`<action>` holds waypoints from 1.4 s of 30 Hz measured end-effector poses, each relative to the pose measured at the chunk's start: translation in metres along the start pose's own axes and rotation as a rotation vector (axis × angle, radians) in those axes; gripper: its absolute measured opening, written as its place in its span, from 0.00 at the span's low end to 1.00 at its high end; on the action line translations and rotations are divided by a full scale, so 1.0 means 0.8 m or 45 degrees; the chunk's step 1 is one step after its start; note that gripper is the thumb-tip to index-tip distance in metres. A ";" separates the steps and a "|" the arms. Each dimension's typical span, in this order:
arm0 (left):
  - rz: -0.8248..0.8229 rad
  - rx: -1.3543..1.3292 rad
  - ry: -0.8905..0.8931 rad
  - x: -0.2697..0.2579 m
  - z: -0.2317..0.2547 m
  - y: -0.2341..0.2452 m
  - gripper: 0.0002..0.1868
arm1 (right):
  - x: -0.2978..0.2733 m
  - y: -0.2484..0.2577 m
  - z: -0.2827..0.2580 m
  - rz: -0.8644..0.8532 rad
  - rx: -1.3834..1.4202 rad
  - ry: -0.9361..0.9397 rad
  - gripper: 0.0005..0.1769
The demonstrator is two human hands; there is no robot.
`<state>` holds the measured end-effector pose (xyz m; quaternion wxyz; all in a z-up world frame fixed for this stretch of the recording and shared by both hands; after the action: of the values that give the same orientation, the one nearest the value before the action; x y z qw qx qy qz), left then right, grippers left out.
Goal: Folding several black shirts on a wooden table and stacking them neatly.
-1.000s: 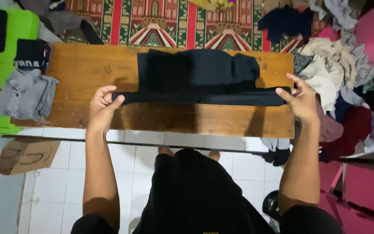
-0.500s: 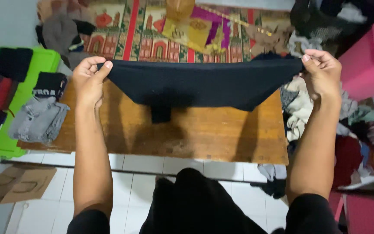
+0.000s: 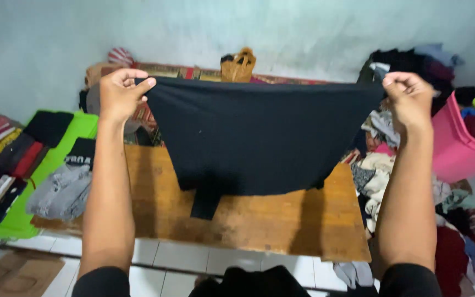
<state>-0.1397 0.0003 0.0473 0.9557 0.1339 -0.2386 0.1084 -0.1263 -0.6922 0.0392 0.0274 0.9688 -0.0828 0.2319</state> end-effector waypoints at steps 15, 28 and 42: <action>0.035 -0.267 0.323 0.098 0.008 -0.016 0.14 | 0.087 -0.060 -0.040 0.136 -0.087 -0.223 0.04; 0.142 -0.666 0.213 0.043 -0.019 -0.010 0.11 | 0.068 -0.054 0.009 0.178 0.161 -0.041 0.04; -0.024 -0.362 1.008 -0.503 -0.148 -0.013 0.04 | -0.481 0.067 0.230 0.482 0.226 -0.517 0.12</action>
<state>-0.4330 -0.0306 -0.2509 0.9835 -0.0489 0.1359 0.1088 -0.3922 -0.7053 -0.2987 -0.1185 0.9613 -0.2453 0.0407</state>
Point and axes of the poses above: each hand's wrist, its own x-axis towards the middle knuckle, its own y-axis out of the back of the hand, z = x × y, the point moved 2 cm from there along x, towards the middle knuckle, and after that the axes turned 2 degrees about -z, right-handed, at the moved point
